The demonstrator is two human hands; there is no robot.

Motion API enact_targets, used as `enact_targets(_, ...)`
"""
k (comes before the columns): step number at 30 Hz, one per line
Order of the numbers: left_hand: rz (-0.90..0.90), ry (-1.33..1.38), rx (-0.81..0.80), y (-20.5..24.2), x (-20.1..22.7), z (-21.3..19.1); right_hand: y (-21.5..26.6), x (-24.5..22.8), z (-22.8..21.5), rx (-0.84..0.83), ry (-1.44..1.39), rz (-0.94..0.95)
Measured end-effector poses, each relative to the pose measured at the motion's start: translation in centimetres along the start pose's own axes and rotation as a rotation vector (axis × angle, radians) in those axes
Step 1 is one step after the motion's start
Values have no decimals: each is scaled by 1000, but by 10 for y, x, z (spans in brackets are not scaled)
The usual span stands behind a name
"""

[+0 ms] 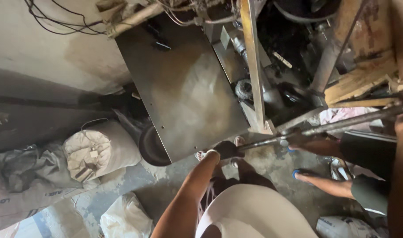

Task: The person operates a manual press machine by placing small metal pieces into a mold, pulling a lever to activate the press, and removing the pressed pieces. The person repeats this cycle multiple times, handling the metal pieces and operating the lever with both hands.

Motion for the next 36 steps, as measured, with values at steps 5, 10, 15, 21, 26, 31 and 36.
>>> enact_targets(5, -67, -96, 82, 41, 13, 0, -6, -14, 11, 81, 11, 55)
enact_targets(10, -502, 114, 154, 98, 36, -5, -25, -13, 27, 77, 13, 129)
enact_targets(15, -322, -90, 38, 138, 74, -27, -57, 8, 55, -18, -64, 246)
enact_targets(21, -317, 198, 204, 177, 105, -54, -56, 1, 61, -144, -375, 208)
enact_targets(26, -373, 101, 417, 170, 129, -42, -37, 19, 59, -279, -737, 70)
enact_targets(31, -358, 37, 704, 108, 172, -33, -21, 27, 48, -629, -786, 50)
enact_targets(36, -496, -274, 799, 57, 186, -36, -23, 4, 15, -978, -861, 24)
Point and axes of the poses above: each hand's wrist, its own y-axis away from the middle knuckle, its own z-axis out of the palm, x = y × z, the point moved 1 cm from there along -y, towards the middle knuckle, and after that the axes turned 9 degrees about -x, right-handed, at the moved point
